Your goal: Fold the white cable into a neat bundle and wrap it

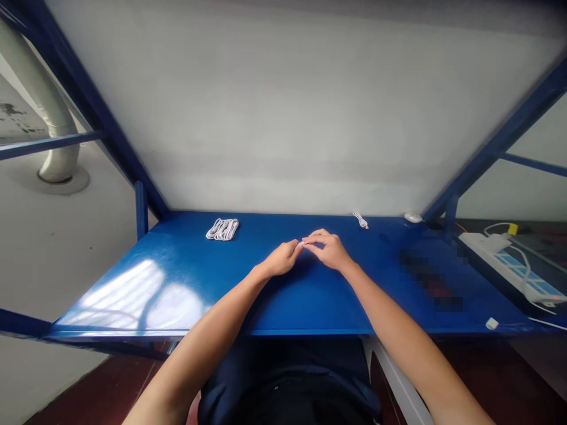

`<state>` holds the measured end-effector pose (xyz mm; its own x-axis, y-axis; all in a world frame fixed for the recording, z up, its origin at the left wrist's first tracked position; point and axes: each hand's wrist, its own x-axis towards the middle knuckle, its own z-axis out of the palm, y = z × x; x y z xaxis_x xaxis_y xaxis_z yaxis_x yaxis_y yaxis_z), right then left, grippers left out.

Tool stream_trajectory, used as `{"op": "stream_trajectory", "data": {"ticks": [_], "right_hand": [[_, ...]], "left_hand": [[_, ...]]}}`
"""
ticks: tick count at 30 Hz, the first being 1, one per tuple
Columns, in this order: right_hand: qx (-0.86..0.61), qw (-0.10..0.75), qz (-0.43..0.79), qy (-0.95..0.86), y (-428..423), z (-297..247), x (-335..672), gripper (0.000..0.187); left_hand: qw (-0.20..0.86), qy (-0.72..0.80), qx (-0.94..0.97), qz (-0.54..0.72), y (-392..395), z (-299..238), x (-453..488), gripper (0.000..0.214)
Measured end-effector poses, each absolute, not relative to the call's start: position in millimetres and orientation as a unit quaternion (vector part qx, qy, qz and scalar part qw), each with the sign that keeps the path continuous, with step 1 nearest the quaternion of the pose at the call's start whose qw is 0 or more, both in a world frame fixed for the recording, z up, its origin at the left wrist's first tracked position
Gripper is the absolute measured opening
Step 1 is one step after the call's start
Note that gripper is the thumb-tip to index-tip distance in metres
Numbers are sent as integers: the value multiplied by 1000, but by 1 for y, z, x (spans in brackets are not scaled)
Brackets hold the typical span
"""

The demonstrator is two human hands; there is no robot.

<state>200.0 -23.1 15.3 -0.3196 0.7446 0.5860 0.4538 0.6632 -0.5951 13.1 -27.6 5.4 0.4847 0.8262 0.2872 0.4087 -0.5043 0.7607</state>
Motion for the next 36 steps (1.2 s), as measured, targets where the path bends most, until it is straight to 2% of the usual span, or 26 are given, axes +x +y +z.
{"op": "stream_trajectory", "data": {"ticks": [10,15,21,26,31,36], "right_hand": [[-453,330,313,-767,-20,22,208,9],[-468,323,376,-732,-16,16,207,9],[-466,336,420,-702,-14,12,208,7],[-489,298,501,-649,-9,12,212,12],[-496,284,525,-631,-6,22,219,21],[-521,299,432,-673,-16,30,217,29]], "left_hand": [[193,463,844,190,-31,-6,20,27],[117,474,864,122,-33,-10,27,34],[93,468,872,113,-36,-8,29,36],[44,456,885,83,-39,-5,31,43],[22,475,878,58,-42,0,35,39],[6,513,857,41,-43,5,37,37]]}}
